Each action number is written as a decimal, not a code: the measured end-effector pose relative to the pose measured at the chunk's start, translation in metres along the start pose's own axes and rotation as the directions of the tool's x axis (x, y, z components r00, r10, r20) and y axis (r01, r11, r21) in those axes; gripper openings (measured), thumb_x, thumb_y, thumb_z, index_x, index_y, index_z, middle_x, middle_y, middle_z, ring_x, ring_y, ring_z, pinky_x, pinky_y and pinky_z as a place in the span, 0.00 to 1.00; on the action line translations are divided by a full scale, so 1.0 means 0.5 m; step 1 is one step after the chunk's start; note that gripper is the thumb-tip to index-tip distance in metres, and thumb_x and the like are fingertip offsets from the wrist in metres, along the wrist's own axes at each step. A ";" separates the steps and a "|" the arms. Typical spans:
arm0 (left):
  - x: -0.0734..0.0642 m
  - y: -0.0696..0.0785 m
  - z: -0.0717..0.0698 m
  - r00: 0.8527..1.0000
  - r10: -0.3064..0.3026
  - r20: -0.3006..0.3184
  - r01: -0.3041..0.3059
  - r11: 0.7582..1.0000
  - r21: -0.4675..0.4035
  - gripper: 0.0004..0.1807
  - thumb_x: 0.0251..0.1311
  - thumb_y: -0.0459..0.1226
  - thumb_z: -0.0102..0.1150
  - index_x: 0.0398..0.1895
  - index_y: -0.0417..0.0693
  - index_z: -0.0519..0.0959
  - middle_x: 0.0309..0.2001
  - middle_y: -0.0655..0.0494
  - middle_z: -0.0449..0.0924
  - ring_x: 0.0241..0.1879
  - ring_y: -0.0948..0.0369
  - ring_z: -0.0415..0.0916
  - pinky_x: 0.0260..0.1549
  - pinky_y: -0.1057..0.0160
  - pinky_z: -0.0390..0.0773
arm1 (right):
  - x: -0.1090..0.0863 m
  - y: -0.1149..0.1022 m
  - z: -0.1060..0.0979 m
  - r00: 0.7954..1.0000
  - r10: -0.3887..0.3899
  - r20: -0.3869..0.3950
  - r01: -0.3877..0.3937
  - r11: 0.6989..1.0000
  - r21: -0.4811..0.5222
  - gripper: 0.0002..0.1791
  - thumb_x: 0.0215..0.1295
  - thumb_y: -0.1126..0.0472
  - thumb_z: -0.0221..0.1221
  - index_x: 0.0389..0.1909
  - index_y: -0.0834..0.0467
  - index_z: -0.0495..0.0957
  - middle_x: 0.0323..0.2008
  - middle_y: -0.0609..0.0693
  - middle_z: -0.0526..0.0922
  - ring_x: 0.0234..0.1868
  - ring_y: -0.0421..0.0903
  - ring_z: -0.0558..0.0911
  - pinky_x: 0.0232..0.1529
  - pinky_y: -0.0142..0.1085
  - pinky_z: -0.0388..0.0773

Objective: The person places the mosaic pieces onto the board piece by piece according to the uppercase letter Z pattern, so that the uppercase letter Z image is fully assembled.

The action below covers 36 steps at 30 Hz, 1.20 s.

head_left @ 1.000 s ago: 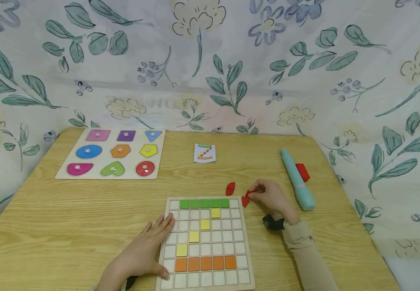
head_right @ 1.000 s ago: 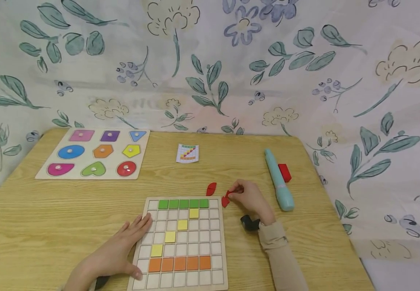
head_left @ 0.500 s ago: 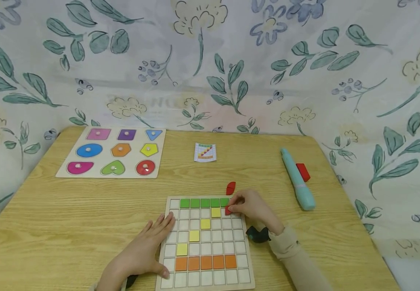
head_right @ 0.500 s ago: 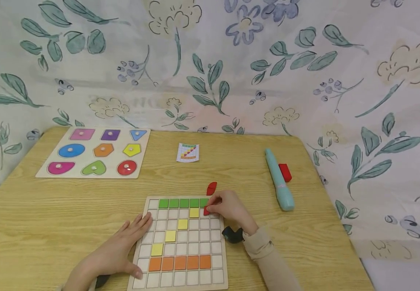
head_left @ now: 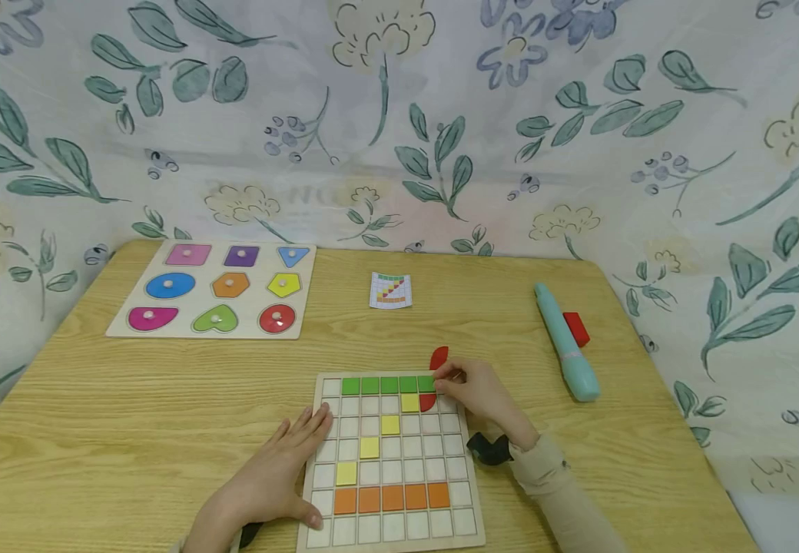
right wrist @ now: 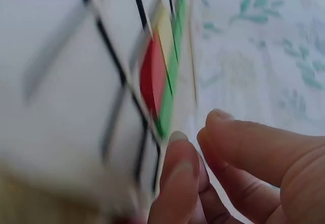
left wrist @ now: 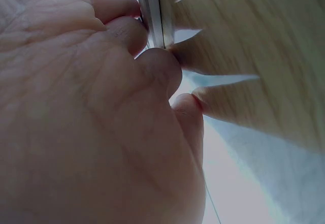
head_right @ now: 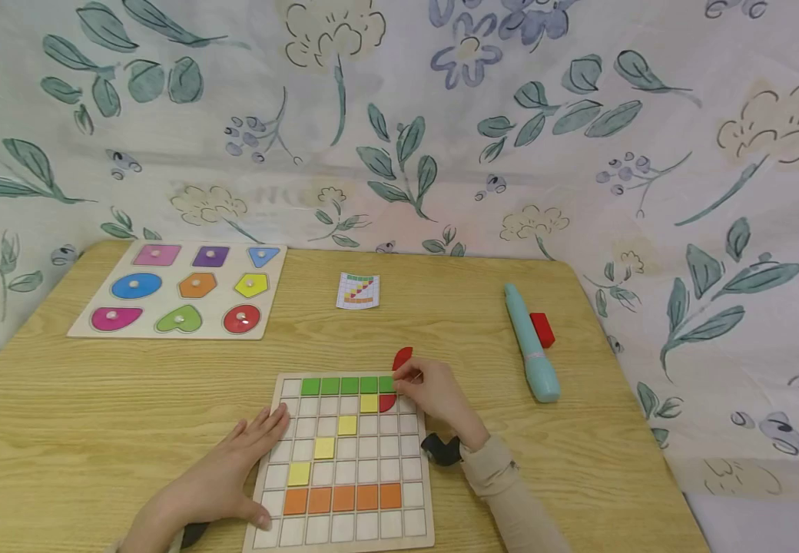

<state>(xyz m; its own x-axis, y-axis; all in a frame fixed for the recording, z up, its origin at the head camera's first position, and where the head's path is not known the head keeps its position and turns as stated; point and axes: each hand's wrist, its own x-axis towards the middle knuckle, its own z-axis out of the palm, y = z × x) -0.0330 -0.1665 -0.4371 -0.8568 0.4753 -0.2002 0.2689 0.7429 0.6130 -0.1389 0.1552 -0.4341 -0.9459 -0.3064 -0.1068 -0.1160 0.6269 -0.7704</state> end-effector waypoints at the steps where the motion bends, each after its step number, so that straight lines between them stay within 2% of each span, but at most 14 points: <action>1: 0.000 -0.001 0.001 1.000 0.001 0.000 -0.001 1.000 -0.004 0.72 0.23 0.56 0.78 0.76 0.42 0.50 0.78 0.47 0.43 0.77 0.45 0.38 0.70 0.36 0.40 | 0.002 0.007 -0.011 1.000 0.016 -0.014 -0.016 1.000 -0.005 0.07 0.64 0.60 0.61 0.40 0.58 0.82 0.34 0.50 0.84 0.32 0.40 0.77 0.32 0.29 0.74; 4: 0.000 -0.003 0.001 1.000 0.004 -0.001 -0.004 1.000 -0.012 0.72 0.23 0.57 0.77 0.76 0.42 0.49 0.78 0.47 0.43 0.77 0.45 0.38 0.71 0.38 0.39 | 0.007 0.034 -0.046 0.999 0.038 -0.024 -0.039 0.999 -0.022 0.10 0.66 0.59 0.60 0.43 0.59 0.82 0.36 0.52 0.84 0.34 0.41 0.78 0.34 0.31 0.76; 7: 0.000 -0.005 0.001 1.000 0.009 0.002 -0.009 1.000 -0.011 0.71 0.26 0.56 0.77 0.76 0.42 0.49 0.78 0.47 0.42 0.77 0.45 0.37 0.75 0.59 0.24 | 0.006 0.058 -0.078 0.999 0.019 0.029 -0.018 0.998 -0.055 0.11 0.64 0.61 0.62 0.45 0.61 0.81 0.38 0.54 0.83 0.36 0.43 0.78 0.36 0.33 0.76; 9: -0.001 -0.006 0.001 1.000 0.016 0.003 -0.016 1.000 -0.004 0.69 0.29 0.55 0.76 0.76 0.41 0.50 0.78 0.47 0.42 0.77 0.44 0.37 0.68 0.76 0.17 | 0.004 0.068 -0.091 0.996 -0.020 0.083 0.027 0.996 -0.083 0.13 0.61 0.61 0.64 0.45 0.62 0.81 0.39 0.55 0.83 0.37 0.44 0.77 0.38 0.35 0.75; 11: -0.002 -0.007 0.001 1.000 0.024 0.002 -0.024 1.000 0.005 0.67 0.32 0.54 0.76 0.76 0.40 0.50 0.78 0.47 0.41 0.77 0.43 0.38 0.57 0.87 0.14 | 0.002 0.071 -0.097 0.991 -0.053 0.126 0.065 0.993 -0.098 0.15 0.57 0.61 0.67 0.44 0.62 0.81 0.39 0.55 0.82 0.38 0.45 0.75 0.40 0.35 0.74; 13: -0.002 -0.009 0.001 1.000 0.030 -0.002 -0.030 0.999 0.013 0.66 0.33 0.53 0.76 0.76 0.40 0.50 0.78 0.47 0.41 0.77 0.43 0.38 0.57 0.88 0.14 | 0.002 0.070 -0.096 0.987 -0.077 0.140 0.093 0.989 -0.112 0.15 0.54 0.60 0.69 0.42 0.61 0.82 0.40 0.54 0.82 0.39 0.45 0.74 0.42 0.35 0.72; 17: 0.000 -0.010 0.001 0.999 0.035 -0.004 -0.035 0.999 0.014 0.66 0.33 0.54 0.75 0.75 0.40 0.50 0.78 0.47 0.42 0.77 0.43 0.39 0.57 0.88 0.14 | 0.004 0.064 -0.085 0.988 -0.096 0.121 0.109 0.988 -0.108 0.13 0.53 0.62 0.70 0.39 0.60 0.80 0.37 0.53 0.80 0.35 0.43 0.71 0.39 0.32 0.69; 23: 0.000 -0.006 0.000 1.000 0.029 -0.002 -0.029 1.000 0.002 0.66 0.32 0.54 0.75 0.75 0.40 0.51 0.78 0.47 0.42 0.77 0.43 0.39 0.56 0.89 0.15 | 0.004 0.067 -0.075 0.992 -0.087 0.088 0.094 0.993 -0.072 0.09 0.57 0.70 0.64 0.38 0.61 0.77 0.33 0.53 0.79 0.30 0.41 0.72 0.33 0.29 0.71; 28: 0.000 -0.004 0.001 1.000 0.018 -0.002 -0.018 1.000 -0.008 0.66 0.32 0.53 0.76 0.75 0.40 0.51 0.78 0.47 0.42 0.77 0.43 0.39 0.56 0.89 0.15 | 0.006 0.069 -0.073 0.996 -0.087 0.025 0.089 0.993 -0.081 0.06 0.64 0.69 0.59 0.41 0.60 0.79 0.37 0.54 0.81 0.37 0.44 0.78 0.39 0.32 0.75; 30: 0.000 -0.003 0.001 1.000 0.014 -0.003 -0.014 1.000 -0.009 0.66 0.32 0.53 0.76 0.75 0.40 0.51 0.78 0.48 0.43 0.77 0.43 0.39 0.56 0.89 0.15 | 0.006 0.062 -0.070 0.998 -0.067 0.008 0.067 0.998 -0.011 0.08 0.66 0.68 0.58 0.44 0.62 0.79 0.40 0.57 0.82 0.39 0.47 0.82 0.40 0.34 0.80; 33: 0.000 -0.004 0.001 1.000 0.012 -0.004 -0.012 1.000 -0.008 0.66 0.32 0.53 0.77 0.75 0.40 0.52 0.78 0.48 0.43 0.77 0.43 0.39 0.56 0.90 0.14 | 0.008 0.045 -0.057 0.999 -0.030 -0.010 0.031 0.995 0.091 0.10 0.65 0.68 0.59 0.46 0.63 0.79 0.41 0.59 0.82 0.39 0.48 0.83 0.38 0.32 0.82; 36: 0.000 -0.005 0.000 1.000 0.022 -0.001 -0.022 1.000 -0.007 0.65 0.33 0.52 0.77 0.75 0.40 0.51 0.78 0.47 0.42 0.77 0.43 0.39 0.56 0.89 0.15 | 0.006 0.025 -0.039 1.000 -0.018 0.013 0.017 0.993 0.119 0.09 0.63 0.65 0.62 0.43 0.62 0.79 0.39 0.56 0.83 0.36 0.44 0.81 0.34 0.29 0.79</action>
<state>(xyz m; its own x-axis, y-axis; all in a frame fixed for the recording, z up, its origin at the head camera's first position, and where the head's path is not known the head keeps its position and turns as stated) -0.0338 -0.1684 -0.4384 -0.8511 0.4910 -0.1858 0.2847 0.7291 0.6224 -0.1493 0.1761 -0.4319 -0.9395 -0.3273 -0.1010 -0.0950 0.5322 -0.8413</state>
